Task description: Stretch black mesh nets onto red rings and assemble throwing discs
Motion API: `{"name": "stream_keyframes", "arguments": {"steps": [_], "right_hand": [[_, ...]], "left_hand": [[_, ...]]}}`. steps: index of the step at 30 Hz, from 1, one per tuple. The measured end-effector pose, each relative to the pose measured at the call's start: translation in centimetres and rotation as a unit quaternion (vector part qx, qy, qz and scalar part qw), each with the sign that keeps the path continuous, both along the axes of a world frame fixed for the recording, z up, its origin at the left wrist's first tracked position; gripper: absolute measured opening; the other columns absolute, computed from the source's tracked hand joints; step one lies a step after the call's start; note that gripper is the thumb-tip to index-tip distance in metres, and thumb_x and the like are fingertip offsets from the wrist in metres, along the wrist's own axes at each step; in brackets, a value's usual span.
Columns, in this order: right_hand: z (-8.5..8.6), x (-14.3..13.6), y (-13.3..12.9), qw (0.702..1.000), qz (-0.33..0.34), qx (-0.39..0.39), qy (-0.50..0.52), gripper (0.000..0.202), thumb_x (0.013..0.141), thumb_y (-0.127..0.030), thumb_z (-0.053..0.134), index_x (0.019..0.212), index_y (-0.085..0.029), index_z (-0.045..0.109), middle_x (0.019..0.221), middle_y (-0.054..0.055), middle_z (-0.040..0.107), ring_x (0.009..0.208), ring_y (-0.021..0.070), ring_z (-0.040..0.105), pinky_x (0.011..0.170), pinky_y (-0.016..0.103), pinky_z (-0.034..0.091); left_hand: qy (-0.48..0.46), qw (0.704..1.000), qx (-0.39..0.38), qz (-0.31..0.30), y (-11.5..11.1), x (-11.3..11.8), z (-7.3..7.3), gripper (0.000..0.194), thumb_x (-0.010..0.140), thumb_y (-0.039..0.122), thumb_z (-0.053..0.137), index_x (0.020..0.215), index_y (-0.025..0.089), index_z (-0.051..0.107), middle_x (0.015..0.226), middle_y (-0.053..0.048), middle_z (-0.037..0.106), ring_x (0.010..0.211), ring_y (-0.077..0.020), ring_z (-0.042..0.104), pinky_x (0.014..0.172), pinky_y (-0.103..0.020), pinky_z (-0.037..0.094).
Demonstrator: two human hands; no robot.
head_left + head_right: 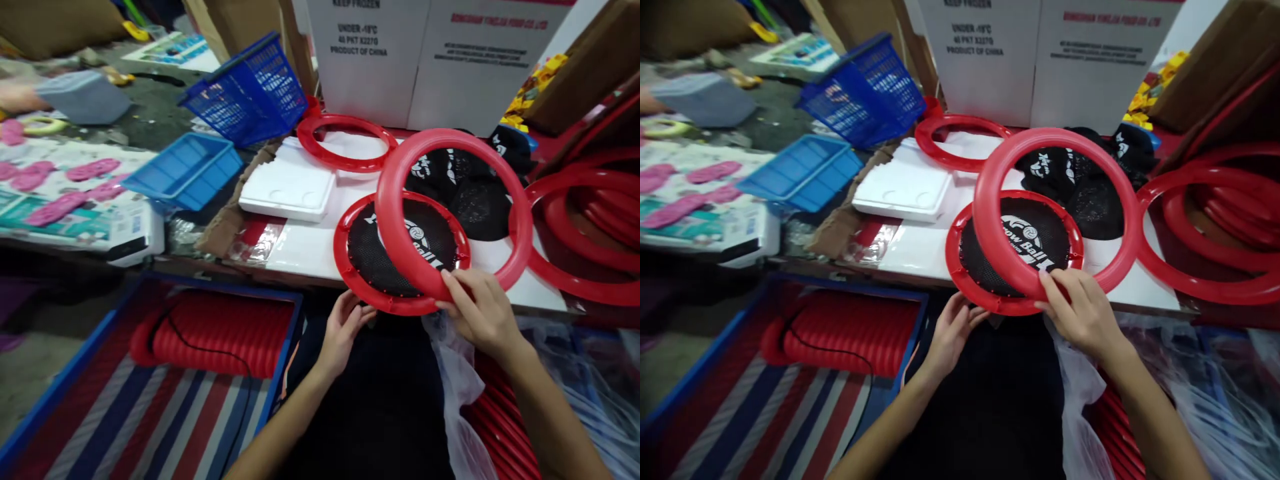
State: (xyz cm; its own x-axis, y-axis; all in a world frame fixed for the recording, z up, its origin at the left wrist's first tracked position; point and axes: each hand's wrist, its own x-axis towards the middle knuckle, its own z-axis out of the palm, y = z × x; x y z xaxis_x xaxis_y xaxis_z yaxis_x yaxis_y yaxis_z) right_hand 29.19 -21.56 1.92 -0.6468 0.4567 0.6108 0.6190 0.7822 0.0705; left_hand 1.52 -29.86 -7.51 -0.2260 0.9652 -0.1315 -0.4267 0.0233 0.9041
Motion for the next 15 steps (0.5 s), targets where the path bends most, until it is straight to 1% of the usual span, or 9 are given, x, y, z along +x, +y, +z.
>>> {"name": "stream_keyframes", "arguments": {"steps": [1,2,4,6,8,11,13,15], "right_hand": [[0.4,-1.0,-0.2,1.0,0.018,-0.01,-0.002,0.085,0.095,-0.021,0.075,0.168,-0.007,0.035,0.119,0.024,0.07,0.111,0.0366,0.063,0.093,0.054,0.06],[0.9,-1.9,-0.3,0.999,0.035,-0.026,0.004,0.084,0.096,-0.021,0.074,0.169,-0.008,0.034,0.119,0.024,0.07,0.11,0.0361,0.063,0.093,0.054,0.06],[1.8,-3.3,0.2,0.995,0.064,-0.064,0.033,0.08,0.098,-0.02,0.07,0.169,-0.012,0.034,0.119,0.022,0.07,0.109,0.0344,0.064,0.091,0.053,0.06],[3.0,-3.8,1.1,0.988,0.089,-0.103,0.074,0.073,0.1,-0.019,0.068,0.167,-0.018,0.04,0.121,0.02,0.071,0.108,0.032,0.066,0.09,0.051,0.061],[4.4,-3.7,2.1,0.978,0.1,-0.143,0.113,0.065,0.099,-0.019,0.069,0.161,-0.023,0.051,0.125,0.017,0.073,0.109,0.0295,0.068,0.092,0.049,0.061],[7.0,-3.0,3.1,0.965,0.095,-0.18,0.165,0.051,0.096,-0.022,0.075,0.147,-0.027,0.067,0.124,0.011,0.078,0.108,0.0263,0.072,0.094,0.045,0.061],[8.8,-2.5,3.3,0.958,0.088,-0.195,0.19,0.046,0.095,-0.023,0.078,0.14,-0.029,0.073,0.118,0.007,0.081,0.103,0.0244,0.074,0.091,0.042,0.061],[10.7,-2.4,3.2,0.951,0.089,-0.218,0.2,0.043,0.095,-0.023,0.078,0.137,-0.031,0.075,0.112,0.004,0.083,0.098,0.0227,0.075,0.085,0.039,0.062]], "left_hand": [[-0.065,0.997,-0.016,-0.027,0.5,0.3,0.2,0.04,0.096,0.041,0.08,0.128,0.021,0.067,0.123,-0.01,0.074,0.104,-0.0222,0.078,0.097,-0.039,0.063],[-0.11,0.993,-0.005,-0.04,1.1,0.6,0.7,0.038,0.095,0.04,0.081,0.125,0.021,0.067,0.121,-0.009,0.075,0.106,-0.0206,0.077,0.099,-0.037,0.062],[-0.163,0.985,0.047,-0.041,2.2,1.7,2.4,0.036,0.093,0.032,0.083,0.123,0.024,0.065,0.118,-0.005,0.075,0.106,-0.0174,0.077,0.1,-0.033,0.062],[-0.197,0.975,0.094,-0.04,2.9,3.1,4.5,0.043,0.09,0.025,0.086,0.126,0.029,0.062,0.122,-0.002,0.074,0.106,-0.0172,0.077,0.099,-0.035,0.063],[-0.223,0.967,0.113,-0.043,3.4,4.8,6.4,0.054,0.086,0.021,0.089,0.129,0.033,0.058,0.128,-0.001,0.072,0.106,-0.0186,0.078,0.098,-0.04,0.065],[-0.254,0.96,0.105,-0.058,4.1,7.5,8.5,0.064,0.082,0.022,0.092,0.132,0.035,0.056,0.13,-0.001,0.072,0.105,-0.0223,0.079,0.094,-0.048,0.068],[-0.251,0.961,0.11,-0.048,4.5,8.8,9.6,0.065,0.08,0.026,0.094,0.133,0.033,0.058,0.127,-0.003,0.074,0.105,-0.0242,0.079,0.095,-0.051,0.068],[-0.235,0.963,0.126,-0.028,4.8,9.5,10.9,0.062,0.079,0.032,0.096,0.131,0.03,0.062,0.125,-0.004,0.075,0.107,-0.0252,0.079,0.097,-0.051,0.067]]}}
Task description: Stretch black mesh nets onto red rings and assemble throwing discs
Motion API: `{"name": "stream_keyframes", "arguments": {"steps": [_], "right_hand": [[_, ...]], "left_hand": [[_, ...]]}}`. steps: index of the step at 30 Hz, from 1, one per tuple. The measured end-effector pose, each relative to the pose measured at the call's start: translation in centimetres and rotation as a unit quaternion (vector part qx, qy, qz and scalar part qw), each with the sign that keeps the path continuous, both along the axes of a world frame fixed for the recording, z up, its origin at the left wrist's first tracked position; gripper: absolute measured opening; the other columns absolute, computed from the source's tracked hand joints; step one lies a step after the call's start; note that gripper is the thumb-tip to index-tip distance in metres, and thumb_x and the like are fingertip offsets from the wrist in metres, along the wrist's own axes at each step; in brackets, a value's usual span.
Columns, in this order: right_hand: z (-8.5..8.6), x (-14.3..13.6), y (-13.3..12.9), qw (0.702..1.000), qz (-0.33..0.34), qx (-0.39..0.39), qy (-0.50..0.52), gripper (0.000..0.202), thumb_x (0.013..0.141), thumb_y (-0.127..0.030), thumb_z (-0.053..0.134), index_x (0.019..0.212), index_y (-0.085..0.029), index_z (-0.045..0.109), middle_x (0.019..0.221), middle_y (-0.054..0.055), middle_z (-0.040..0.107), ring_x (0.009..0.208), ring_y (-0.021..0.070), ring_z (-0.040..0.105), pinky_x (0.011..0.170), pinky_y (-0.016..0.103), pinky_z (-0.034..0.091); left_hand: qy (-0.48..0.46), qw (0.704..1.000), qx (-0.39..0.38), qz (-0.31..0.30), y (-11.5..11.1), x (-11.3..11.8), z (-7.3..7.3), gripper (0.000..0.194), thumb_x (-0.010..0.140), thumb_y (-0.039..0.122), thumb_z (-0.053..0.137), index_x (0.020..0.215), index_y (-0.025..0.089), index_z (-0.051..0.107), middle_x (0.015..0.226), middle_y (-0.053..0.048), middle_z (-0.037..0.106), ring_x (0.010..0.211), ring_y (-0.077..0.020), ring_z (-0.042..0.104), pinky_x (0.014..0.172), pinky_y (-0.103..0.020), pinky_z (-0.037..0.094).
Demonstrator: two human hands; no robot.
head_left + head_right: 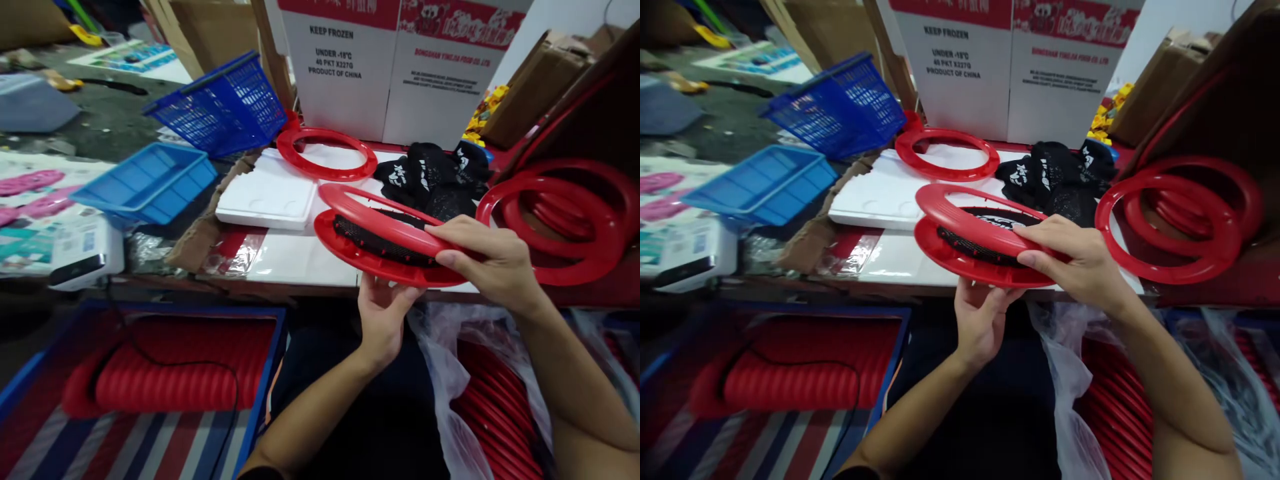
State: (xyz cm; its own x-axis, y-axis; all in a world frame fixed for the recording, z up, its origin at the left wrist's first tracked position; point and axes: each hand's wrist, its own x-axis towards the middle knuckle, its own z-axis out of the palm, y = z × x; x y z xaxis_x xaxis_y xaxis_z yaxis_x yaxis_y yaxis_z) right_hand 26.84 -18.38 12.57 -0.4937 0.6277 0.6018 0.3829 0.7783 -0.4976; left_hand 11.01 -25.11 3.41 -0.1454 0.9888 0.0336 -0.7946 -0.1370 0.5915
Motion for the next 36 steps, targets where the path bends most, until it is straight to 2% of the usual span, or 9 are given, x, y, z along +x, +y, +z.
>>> {"name": "stream_keyframes", "arguments": {"steps": [6,10,13,17,21,25,28,31,36], "right_hand": [[4.8,-1.4,-1.9,0.998,0.035,-0.042,-0.038,0.034,0.098,-0.023,0.073,0.13,-0.031,0.079,0.109,0.004,0.085,0.094,0.0218,0.077,0.08,0.035,0.064],[6.1,-1.2,-2.4,0.997,0.049,-0.051,-0.038,0.041,0.098,-0.017,0.071,0.135,-0.033,0.076,0.116,0.004,0.083,0.101,0.0232,0.077,0.085,0.038,0.064],[5.7,0.2,-2.5,0.997,0.06,-0.05,-0.008,0.049,0.098,-0.012,0.069,0.141,-0.034,0.072,0.124,0.004,0.081,0.107,0.0244,0.077,0.091,0.042,0.063],[4.1,1.9,-2.7,0.995,0.09,-0.031,0.02,0.05,0.096,-0.009,0.068,0.142,-0.028,0.072,0.127,0.007,0.08,0.112,0.0281,0.077,0.099,0.049,0.062],[2.9,2.5,-2.9,0.993,0.119,-0.015,0.006,0.05,0.097,-0.013,0.067,0.146,-0.023,0.069,0.126,0.012,0.08,0.108,0.0314,0.078,0.093,0.054,0.063],[3.1,2.1,-3.1,0.99,0.143,-0.01,-0.017,0.05,0.1,-0.019,0.066,0.151,-0.021,0.065,0.125,0.014,0.079,0.11,0.0318,0.077,0.09,0.053,0.065],[3.5,1.7,-3.5,0.99,0.128,-0.015,-0.052,0.051,0.102,-0.025,0.066,0.153,-0.027,0.062,0.128,0.012,0.079,0.113,0.0311,0.075,0.091,0.052,0.066],[3.5,1.5,-3.8,0.992,0.112,-0.003,-0.06,0.051,0.102,-0.024,0.065,0.153,-0.029,0.063,0.126,0.011,0.08,0.112,0.0306,0.076,0.091,0.051,0.066],[3.1,1.8,-4.2,0.991,0.126,-0.014,-0.045,0.05,0.103,-0.023,0.063,0.153,-0.024,0.062,0.125,0.013,0.078,0.111,0.0309,0.074,0.088,0.05,0.067]], "left_hand": [[0.014,0.999,0.022,0.035,-0.8,-0.6,4.1,0.053,0.083,0.042,0.093,0.127,0.028,0.066,0.125,-0.005,0.077,0.112,-0.0265,0.077,0.095,-0.048,0.068],[0.011,0.998,0.023,0.058,-2.0,-1.3,5.0,0.047,0.088,0.042,0.089,0.128,0.031,0.067,0.124,-0.004,0.077,0.11,-0.023,0.077,0.093,-0.044,0.069],[0.027,0.998,0.0,0.058,-2.7,-2.1,5.0,0.049,0.089,0.048,0.086,0.132,0.036,0.065,0.127,-0.003,0.076,0.111,-0.0251,0.077,0.09,-0.046,0.07],[0.057,0.996,-0.039,0.047,-3.5,-3.1,5.0,0.061,0.086,0.06,0.084,0.14,0.041,0.062,0.134,-0.004,0.073,0.112,-0.0301,0.076,0.092,-0.051,0.069],[0.079,0.995,-0.043,0.049,-4.2,-3.5,5.0,0.064,0.087,0.063,0.082,0.144,0.044,0.061,0.131,-0.004,0.075,0.115,-0.0317,0.075,0.096,-0.052,0.067],[0.081,0.994,-0.04,0.053,-4.5,-3.6,4.9,0.064,0.087,0.062,0.083,0.144,0.042,0.063,0.127,-0.004,0.077,0.114,-0.0307,0.075,0.101,-0.051,0.065],[0.075,0.995,-0.04,0.056,-4.6,-3.5,5.0,0.065,0.087,0.061,0.084,0.144,0.04,0.063,0.128,-0.005,0.077,0.116,-0.0313,0.075,0.103,-0.052,0.063],[0.065,0.996,-0.029,0.06,-4.7,-3.5,5.0,0.065,0.086,0.059,0.085,0.144,0.041,0.063,0.127,-0.005,0.077,0.118,-0.0315,0.074,0.109,-0.054,0.06],[0.063,0.996,-0.023,0.057,-4.9,-3.5,4.7,0.055,0.086,0.057,0.086,0.136,0.041,0.069,0.123,-0.003,0.078,0.12,-0.0315,0.074,0.112,-0.055,0.059]]}}
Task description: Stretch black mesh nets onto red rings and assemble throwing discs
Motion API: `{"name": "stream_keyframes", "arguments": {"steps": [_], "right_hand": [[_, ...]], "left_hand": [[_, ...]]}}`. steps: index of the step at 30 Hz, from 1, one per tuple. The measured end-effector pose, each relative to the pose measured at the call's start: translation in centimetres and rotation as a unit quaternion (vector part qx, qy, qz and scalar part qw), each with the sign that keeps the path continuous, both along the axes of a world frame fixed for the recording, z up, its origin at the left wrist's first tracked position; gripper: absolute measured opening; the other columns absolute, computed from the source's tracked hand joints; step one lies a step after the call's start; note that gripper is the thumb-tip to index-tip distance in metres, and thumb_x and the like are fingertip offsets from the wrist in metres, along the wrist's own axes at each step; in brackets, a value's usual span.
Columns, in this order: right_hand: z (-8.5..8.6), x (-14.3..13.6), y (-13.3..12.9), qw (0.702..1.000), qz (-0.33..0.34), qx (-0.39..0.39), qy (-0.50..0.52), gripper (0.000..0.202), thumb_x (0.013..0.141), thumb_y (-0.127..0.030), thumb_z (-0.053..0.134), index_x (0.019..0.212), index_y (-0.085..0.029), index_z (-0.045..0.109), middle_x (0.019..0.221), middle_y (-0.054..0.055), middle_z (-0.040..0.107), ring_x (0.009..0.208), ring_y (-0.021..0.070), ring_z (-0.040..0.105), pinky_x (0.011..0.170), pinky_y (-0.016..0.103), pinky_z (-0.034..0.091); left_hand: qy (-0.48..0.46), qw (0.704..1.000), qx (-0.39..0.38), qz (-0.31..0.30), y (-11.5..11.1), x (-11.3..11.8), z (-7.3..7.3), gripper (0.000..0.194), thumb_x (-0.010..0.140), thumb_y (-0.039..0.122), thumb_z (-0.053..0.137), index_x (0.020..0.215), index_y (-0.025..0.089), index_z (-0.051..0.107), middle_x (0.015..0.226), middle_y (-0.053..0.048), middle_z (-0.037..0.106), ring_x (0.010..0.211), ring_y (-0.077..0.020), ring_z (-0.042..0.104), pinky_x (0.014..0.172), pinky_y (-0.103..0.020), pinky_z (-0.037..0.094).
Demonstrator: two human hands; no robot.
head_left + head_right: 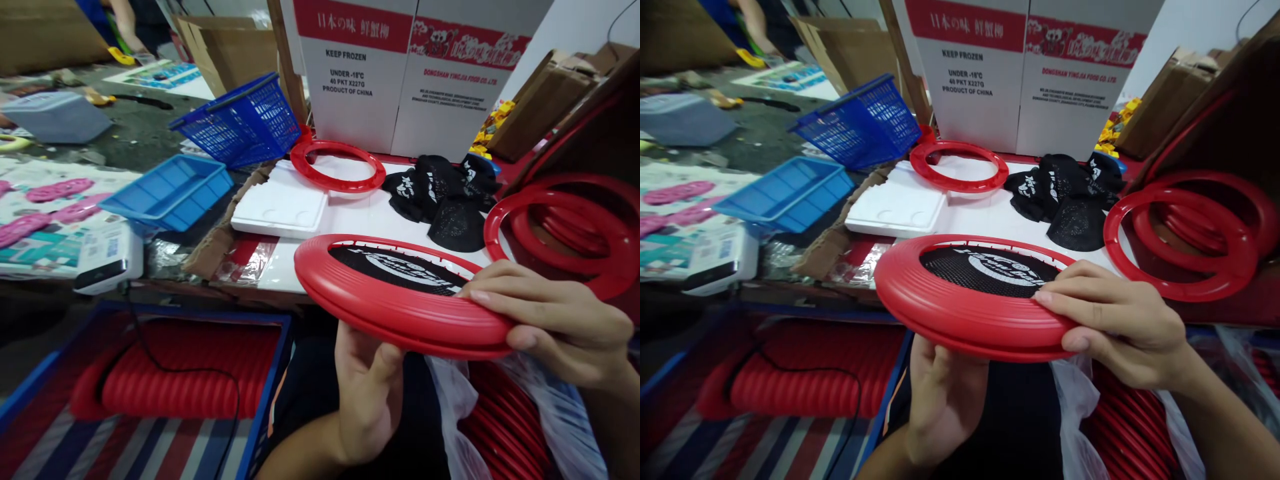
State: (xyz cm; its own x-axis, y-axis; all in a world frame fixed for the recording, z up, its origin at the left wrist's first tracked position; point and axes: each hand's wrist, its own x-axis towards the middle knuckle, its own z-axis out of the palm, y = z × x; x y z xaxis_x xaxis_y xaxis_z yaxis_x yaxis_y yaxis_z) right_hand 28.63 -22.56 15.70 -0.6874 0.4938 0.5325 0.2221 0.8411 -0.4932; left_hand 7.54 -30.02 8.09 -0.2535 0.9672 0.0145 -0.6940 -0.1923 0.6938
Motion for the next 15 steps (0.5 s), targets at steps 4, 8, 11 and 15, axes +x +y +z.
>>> {"name": "stream_keyframes", "arguments": {"steps": [4,8,11,15], "right_hand": [[0.0,0.4,-0.2,1.0,0.007,0.001,-0.004,0.051,0.103,-0.023,0.063,0.154,-0.023,0.062,0.125,0.014,0.077,0.112,0.0313,0.073,0.086,0.049,0.066],[0.1,0.4,-0.1,1.0,0.005,0.0,-0.018,0.051,0.103,-0.025,0.063,0.154,-0.026,0.062,0.125,0.014,0.077,0.111,0.0319,0.074,0.086,0.05,0.066],[-0.2,0.0,0.0,1.0,-0.004,0.014,-0.023,0.05,0.104,-0.029,0.062,0.154,-0.03,0.061,0.123,0.012,0.079,0.107,0.0307,0.076,0.085,0.049,0.067],[-1.8,-1.0,-0.3,0.997,-0.03,0.072,-0.024,0.054,0.102,-0.026,0.067,0.155,-0.026,0.06,0.124,0.013,0.078,0.108,0.0289,0.075,0.089,0.046,0.067]], "left_hand": [[0.011,1.0,-0.006,0.002,0.0,-0.1,-0.1,0.057,0.085,0.059,0.085,0.136,0.04,0.069,0.121,-0.005,0.078,0.12,-0.0321,0.073,0.11,-0.055,0.061],[0.014,1.0,-0.02,-0.004,0.2,-0.1,0.2,0.063,0.083,0.062,0.087,0.138,0.038,0.067,0.122,-0.007,0.077,0.118,-0.034,0.074,0.103,-0.054,0.065],[0.009,0.999,-0.037,-0.024,0.3,-0.2,0.3,0.064,0.084,0.063,0.085,0.138,0.036,0.065,0.117,-0.007,0.078,0.108,-0.033,0.077,0.09,-0.051,0.069],[-0.029,0.996,-0.064,-0.053,0.7,-1.1,0.2,0.053,0.089,0.057,0.082,0.134,0.034,0.066,0.116,-0.004,0.078,0.098,-0.027,0.078,0.077,-0.04,0.07]]}}
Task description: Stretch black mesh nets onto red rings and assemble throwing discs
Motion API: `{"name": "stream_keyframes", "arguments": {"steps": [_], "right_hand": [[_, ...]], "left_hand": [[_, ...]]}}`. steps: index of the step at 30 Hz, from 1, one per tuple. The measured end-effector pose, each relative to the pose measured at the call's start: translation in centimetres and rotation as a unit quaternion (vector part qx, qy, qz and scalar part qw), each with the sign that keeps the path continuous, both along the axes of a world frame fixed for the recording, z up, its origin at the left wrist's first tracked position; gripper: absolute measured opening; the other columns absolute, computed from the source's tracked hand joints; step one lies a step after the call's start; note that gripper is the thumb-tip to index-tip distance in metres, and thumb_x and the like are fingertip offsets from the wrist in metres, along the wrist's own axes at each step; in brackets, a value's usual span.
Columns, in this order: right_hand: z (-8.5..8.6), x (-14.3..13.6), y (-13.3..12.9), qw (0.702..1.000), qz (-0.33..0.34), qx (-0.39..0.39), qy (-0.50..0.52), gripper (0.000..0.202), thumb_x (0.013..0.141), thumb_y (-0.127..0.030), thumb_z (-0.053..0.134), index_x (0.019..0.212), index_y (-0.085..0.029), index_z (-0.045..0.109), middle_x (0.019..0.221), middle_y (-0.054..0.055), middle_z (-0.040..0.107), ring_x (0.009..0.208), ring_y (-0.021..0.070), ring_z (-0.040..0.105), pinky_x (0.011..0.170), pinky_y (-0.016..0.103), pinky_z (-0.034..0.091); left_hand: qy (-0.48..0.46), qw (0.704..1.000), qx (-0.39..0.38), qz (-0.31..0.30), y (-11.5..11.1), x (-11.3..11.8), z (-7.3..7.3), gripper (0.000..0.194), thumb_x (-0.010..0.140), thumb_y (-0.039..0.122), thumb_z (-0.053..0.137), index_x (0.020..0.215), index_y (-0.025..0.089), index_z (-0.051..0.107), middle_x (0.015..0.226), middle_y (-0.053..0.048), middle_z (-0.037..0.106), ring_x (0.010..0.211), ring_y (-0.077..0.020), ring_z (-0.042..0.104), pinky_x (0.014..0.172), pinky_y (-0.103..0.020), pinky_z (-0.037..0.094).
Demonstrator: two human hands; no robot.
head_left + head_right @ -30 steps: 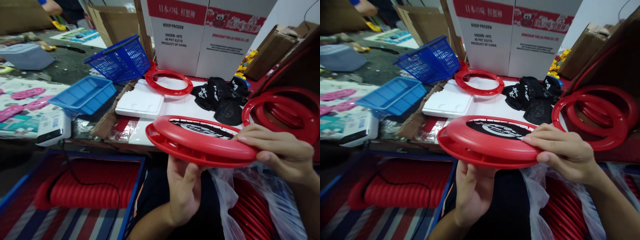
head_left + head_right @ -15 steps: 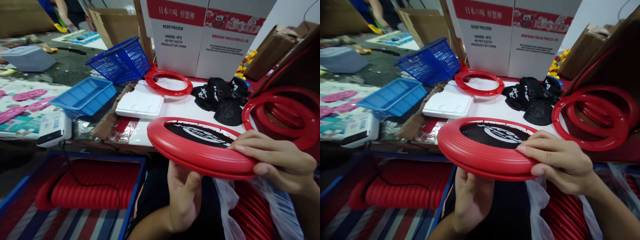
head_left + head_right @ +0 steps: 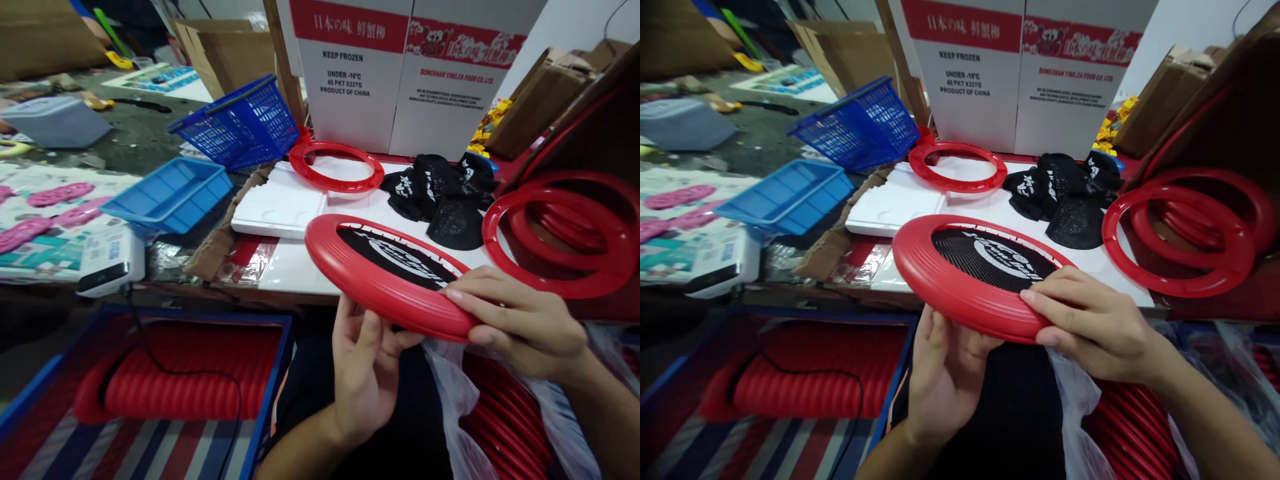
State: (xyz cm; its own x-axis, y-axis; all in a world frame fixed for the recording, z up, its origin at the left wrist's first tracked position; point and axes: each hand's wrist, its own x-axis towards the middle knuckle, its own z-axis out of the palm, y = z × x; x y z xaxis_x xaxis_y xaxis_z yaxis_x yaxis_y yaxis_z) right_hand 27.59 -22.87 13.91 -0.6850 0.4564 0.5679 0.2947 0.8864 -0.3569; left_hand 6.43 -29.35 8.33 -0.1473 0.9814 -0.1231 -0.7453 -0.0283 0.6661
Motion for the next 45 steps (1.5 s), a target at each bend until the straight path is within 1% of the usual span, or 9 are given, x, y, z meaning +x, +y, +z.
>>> {"name": "stream_keyframes", "arguments": {"steps": [4,8,14,16,19,23,29,42,45], "right_hand": [[-4.0,-1.8,-0.4,0.995,-0.022,0.086,-0.048,0.055,0.099,-0.024,0.072,0.152,-0.018,0.061,0.124,0.015,0.078,0.108,0.0296,0.074,0.09,0.048,0.067],[-9.9,-3.8,-1.3,0.98,-0.068,0.163,-0.092,0.051,0.096,-0.025,0.076,0.145,-0.014,0.065,0.128,0.018,0.078,0.109,0.0312,0.075,0.092,0.049,0.068],[-17.9,-5.6,-5.8,0.982,-0.176,0.064,-0.015,0.047,0.107,-0.037,0.057,0.152,-0.025,0.061,0.138,0.015,0.075,0.131,0.0334,0.069,0.115,0.066,0.053],[-20.0,-6.3,-7.5,0.943,-0.314,-0.019,0.106,0.048,0.107,-0.036,0.055,0.154,-0.025,0.058,0.144,0.017,0.07,0.144,0.036,0.06,0.12,0.071,0.045],[-22.3,-7.1,-8.7,0.786,-0.461,-0.198,0.362,0.044,0.105,-0.032,0.058,0.149,-0.027,0.059,0.143,0.014,0.07,0.133,0.0281,0.068,0.1,0.048,0.063],[-22.6,-6.8,-7.7,0.649,-0.334,-0.466,0.5,0.03,0.106,-0.041,0.058,0.13,-0.026,0.066,0.126,0.007,0.078,0.102,0.0199,0.078,0.077,0.032,0.065],[-20.5,-6.3,-5.7,0.559,-0.296,-0.535,0.56,0.037,0.085,-0.04,0.086,0.114,-0.022,0.071,0.095,0.001,0.077,0.077,0.0138,0.07,0.071,0.026,0.058],[-20.5,-3.7,-4.9,0.59,-0.323,-0.513,0.534,0.035,0.087,-0.051,0.083,0.115,-0.03,0.078,0.108,0.0,0.082,0.093,0.0222,0.075,0.079,0.035,0.062],[-21.4,-4.1,-5.2,0.601,-0.378,-0.461,0.533,0.026,0.089,-0.05,0.08,0.106,-0.031,0.079,0.101,-0.001,0.082,0.086,0.0208,0.075,0.08,0.035,0.062]], "left_hand": [[-0.015,0.999,-0.042,-0.019,1.0,-1.5,-1.0,0.058,0.091,0.067,0.075,0.124,0.02,0.067,0.12,-0.011,0.077,0.098,-0.0277,0.077,0.077,-0.038,0.068],[0.025,0.993,-0.111,0.026,2.2,-2.8,-3.8,0.049,0.082,0.043,0.092,0.115,0.017,0.067,0.097,-0.002,0.074,0.077,-0.0138,0.071,0.071,-0.025,0.06],[0.077,0.985,-0.129,0.083,1.6,-3.8,-9.7,0.04,0.077,0.03,0.093,0.107,0.019,0.069,0.092,0.002,0.071,0.085,-0.0131,0.069,0.082,-0.024,0.057],[0.074,0.982,-0.147,0.09,0.9,-3.9,-11.7,0.039,0.079,0.031,0.091,0.11,0.021,0.07,0.102,0.0,0.075,0.101,-0.018,0.073,0.096,-0.03,0.057],[0.067,0.978,-0.173,0.098,-0.2,-3.9,-14.6,0.039,0.079,0.032,0.09,0.111,0.022,0.07,0.105,0.0,0.077,0.107,-0.0202,0.073,0.102,-0.033,0.057],[0.086,0.973,-0.188,0.107,-1.5,-3.8,-17.2,0.044,0.074,0.035,0.095,0.107,0.022,0.07,0.098,0.001,0.075,0.099,-0.0188,0.074,0.098,-0.032,0.059],[0.099,0.973,-0.174,0.114,-1.7,-3.7,-17.9,0.042,0.075,0.032,0.095,0.107,0.021,0.069,0.095,0.002,0.073,0.095,-0.0156,0.072,0.099,-0.031,0.057],[0.109,0.974,-0.2,-0.007,-1.6,-8.2,-20.3,0.066,0.054,0.034,0.105,0.11,0.025,0.072,0.102,0.0,0.077,0.098,-0.0204,0.076,0.092,-0.032,0.062],[0.114,0.976,-0.184,-0.016,-0.6,-11.0,-19.6,0.068,0.051,0.057,0.103,0.102,0.022,0.074,0.098,-0.004,0.078,0.093,-0.0242,0.076,0.085,-0.035,0.064]]}}
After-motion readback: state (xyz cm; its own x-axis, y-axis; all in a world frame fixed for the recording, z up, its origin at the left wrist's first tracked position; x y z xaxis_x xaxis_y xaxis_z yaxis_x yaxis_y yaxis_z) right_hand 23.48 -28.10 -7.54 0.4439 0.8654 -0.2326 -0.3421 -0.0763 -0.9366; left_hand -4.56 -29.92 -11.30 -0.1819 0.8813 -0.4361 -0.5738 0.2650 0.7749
